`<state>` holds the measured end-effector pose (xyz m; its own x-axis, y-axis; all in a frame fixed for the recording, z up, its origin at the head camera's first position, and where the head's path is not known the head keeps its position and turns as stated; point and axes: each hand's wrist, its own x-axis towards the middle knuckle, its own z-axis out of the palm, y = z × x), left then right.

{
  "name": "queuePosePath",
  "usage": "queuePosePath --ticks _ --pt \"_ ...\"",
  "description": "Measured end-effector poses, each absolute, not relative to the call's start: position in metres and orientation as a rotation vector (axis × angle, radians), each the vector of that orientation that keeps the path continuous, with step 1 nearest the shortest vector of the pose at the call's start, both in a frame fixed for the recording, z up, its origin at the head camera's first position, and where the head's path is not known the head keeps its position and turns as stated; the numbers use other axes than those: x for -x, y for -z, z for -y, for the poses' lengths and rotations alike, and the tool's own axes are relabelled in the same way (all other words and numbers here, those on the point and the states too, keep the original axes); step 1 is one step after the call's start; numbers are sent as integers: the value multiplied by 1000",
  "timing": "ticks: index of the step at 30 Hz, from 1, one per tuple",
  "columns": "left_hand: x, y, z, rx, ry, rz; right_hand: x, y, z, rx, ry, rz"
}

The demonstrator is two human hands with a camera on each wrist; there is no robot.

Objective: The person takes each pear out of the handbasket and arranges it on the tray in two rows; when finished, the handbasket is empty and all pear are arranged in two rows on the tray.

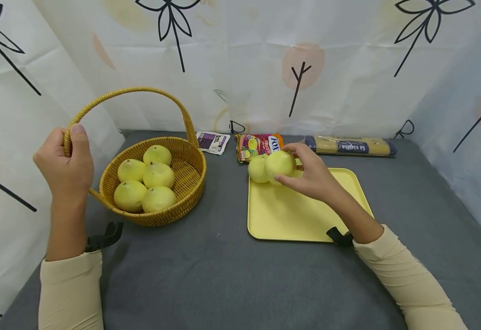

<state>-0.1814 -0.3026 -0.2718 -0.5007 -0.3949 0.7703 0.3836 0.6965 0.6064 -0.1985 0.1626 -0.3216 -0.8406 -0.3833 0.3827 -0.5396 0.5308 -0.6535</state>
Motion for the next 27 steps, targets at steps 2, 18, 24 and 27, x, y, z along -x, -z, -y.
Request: queuePosePath --ticks 2,18,24,27 --pt "181 272 303 -9 940 1871 196 322 -166 -788 -1191 2589" --pt "176 266 294 -15 945 1861 183 326 -208 -791 -1099 2820" --pt "173 263 289 -15 956 1854 185 323 -223 -768 -1040 2886" --pt "175 265 292 -11 944 1858 189 322 -229 -738 -961 2918"
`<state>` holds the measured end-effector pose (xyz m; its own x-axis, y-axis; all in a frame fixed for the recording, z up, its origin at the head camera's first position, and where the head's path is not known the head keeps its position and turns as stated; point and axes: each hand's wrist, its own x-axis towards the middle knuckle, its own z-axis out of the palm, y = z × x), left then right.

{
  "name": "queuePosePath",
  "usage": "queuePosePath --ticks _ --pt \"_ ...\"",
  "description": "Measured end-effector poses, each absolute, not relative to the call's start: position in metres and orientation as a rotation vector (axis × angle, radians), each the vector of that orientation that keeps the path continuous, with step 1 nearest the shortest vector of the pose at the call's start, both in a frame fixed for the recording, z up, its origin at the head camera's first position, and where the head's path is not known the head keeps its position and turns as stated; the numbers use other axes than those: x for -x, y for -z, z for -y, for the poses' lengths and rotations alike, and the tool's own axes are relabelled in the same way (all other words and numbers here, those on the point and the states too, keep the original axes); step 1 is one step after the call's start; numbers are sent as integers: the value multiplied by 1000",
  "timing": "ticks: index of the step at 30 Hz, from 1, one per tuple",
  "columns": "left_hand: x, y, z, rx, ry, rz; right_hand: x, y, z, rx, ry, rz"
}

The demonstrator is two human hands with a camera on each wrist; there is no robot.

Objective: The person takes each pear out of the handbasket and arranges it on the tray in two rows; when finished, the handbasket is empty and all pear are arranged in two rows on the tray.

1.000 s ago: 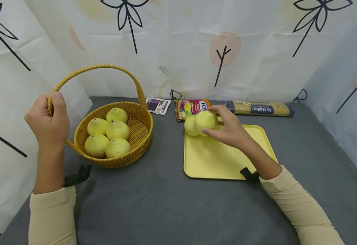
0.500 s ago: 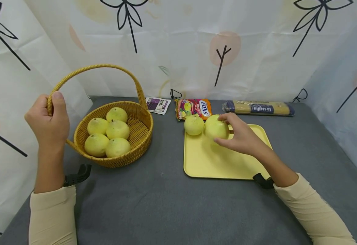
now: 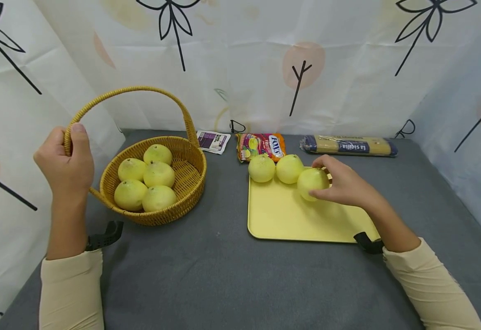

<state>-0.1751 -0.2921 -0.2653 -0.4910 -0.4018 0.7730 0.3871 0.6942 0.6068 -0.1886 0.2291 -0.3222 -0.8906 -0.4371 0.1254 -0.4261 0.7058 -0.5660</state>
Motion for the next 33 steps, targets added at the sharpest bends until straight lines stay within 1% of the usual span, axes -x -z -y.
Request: queuePosePath --ticks 11,26,33 --pt "180 270 300 -15 952 1854 210 321 -235 588 791 -2940" --pt "181 272 300 -23 944 1861 230 325 -238 474 844 -2956" --pt "180 270 298 -24 941 1861 233 326 -235 451 846 -2967"
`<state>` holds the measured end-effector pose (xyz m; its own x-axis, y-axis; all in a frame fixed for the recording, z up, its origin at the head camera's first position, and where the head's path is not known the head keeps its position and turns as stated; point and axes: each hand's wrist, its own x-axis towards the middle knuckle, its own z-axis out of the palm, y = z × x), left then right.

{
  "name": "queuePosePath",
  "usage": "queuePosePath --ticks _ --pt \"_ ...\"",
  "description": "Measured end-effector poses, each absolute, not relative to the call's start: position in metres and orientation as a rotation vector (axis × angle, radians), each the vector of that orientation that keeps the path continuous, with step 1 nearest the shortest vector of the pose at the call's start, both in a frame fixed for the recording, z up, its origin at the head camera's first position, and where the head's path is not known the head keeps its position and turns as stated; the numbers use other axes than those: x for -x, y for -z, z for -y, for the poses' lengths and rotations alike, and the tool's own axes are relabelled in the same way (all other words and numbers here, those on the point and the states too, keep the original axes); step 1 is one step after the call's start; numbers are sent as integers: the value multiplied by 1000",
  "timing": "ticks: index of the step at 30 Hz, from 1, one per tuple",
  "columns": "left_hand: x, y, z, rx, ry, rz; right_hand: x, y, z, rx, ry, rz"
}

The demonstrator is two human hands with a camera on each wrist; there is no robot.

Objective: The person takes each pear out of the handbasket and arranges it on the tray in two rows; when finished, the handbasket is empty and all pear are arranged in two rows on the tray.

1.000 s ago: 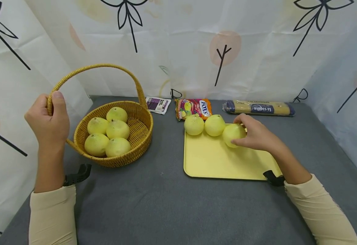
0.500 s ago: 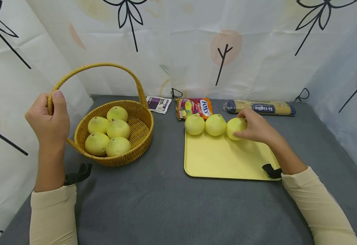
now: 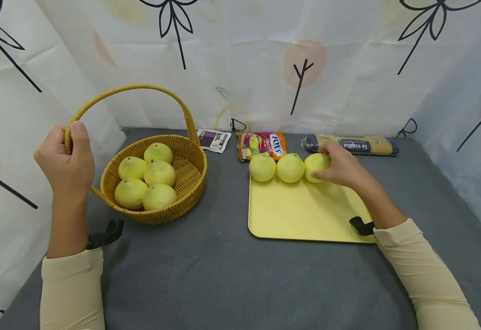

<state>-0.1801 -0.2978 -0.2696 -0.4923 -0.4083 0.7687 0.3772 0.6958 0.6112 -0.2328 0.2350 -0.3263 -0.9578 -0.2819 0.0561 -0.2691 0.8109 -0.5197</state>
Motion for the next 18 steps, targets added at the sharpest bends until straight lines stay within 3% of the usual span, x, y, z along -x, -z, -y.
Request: queuePosePath --ticks 18 --pt "179 268 295 -15 952 1852 229 324 -230 580 760 -2979"
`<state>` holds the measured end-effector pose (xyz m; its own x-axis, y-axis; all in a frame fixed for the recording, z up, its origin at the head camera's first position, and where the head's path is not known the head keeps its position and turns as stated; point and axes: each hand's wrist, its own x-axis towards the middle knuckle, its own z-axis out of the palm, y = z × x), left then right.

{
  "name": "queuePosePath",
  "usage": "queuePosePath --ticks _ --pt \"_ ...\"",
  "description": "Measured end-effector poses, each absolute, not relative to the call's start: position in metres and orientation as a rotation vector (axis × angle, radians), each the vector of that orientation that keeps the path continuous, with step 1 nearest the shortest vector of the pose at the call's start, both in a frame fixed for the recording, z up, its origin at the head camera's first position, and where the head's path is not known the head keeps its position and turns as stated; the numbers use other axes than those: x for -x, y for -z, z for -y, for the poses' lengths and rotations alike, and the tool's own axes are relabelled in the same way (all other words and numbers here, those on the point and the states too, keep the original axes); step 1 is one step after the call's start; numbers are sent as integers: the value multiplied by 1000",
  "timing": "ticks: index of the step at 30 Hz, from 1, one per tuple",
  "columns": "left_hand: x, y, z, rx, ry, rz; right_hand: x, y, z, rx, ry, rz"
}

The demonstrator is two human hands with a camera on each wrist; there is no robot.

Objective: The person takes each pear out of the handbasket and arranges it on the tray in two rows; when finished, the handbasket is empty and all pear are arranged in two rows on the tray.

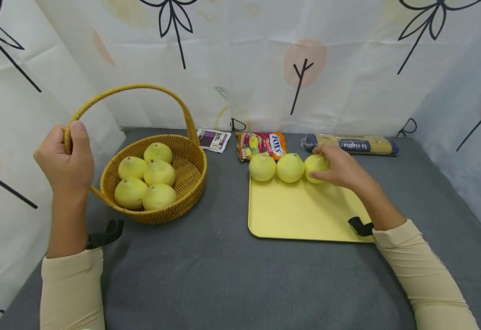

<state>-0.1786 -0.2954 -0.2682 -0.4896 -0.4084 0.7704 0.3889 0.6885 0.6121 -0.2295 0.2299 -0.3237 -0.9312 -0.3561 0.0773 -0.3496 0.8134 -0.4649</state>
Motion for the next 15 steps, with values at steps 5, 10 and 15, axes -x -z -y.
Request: queuePosePath --ticks 5,10,15 --pt "184 272 303 -25 943 1859 230 320 -216 629 816 -3044" --pt "183 272 304 -31 940 1865 234 311 -181 752 930 -3093" --pt "184 273 304 -23 941 1865 237 310 -132 1017 1055 -3077"
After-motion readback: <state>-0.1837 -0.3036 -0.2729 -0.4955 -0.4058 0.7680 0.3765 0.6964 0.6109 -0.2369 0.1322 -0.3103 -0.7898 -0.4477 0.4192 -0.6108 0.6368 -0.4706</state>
